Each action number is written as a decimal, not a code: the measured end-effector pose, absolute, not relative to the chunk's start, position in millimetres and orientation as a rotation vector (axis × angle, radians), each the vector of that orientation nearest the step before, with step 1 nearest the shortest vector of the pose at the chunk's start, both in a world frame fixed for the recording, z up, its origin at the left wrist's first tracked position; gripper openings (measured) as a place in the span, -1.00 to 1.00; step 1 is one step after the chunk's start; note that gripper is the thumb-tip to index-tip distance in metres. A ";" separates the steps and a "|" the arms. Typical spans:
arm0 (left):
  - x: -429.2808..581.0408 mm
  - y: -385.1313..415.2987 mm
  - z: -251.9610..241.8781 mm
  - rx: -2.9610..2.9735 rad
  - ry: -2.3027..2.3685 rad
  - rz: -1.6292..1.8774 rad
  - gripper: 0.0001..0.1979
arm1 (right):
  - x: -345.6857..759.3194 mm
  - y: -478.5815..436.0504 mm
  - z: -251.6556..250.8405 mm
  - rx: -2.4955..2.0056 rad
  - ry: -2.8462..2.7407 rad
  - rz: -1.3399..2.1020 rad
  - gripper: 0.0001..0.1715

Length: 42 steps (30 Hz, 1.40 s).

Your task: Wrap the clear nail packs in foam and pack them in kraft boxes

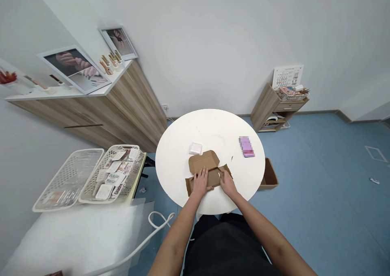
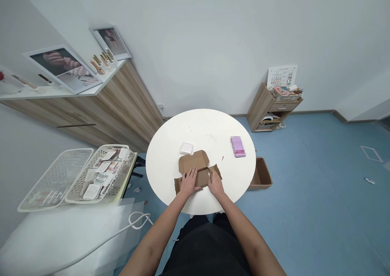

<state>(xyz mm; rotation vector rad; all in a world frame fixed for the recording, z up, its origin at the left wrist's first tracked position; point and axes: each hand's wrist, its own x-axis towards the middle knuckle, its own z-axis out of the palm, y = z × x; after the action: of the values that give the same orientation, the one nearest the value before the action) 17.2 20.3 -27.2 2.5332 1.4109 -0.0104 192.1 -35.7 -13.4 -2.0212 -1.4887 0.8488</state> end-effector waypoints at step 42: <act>15.4 17.9 -36.2 2.366 1.342 0.046 0.22 | 193.6 -1.6 -7.2 -2.572 -1.488 1.060 -0.75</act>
<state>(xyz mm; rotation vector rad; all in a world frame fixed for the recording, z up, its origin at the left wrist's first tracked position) 15.4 17.9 -36.2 2.3664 1.3418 0.0456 193.6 -1.6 -7.2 -2.5717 -1.4885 1.0601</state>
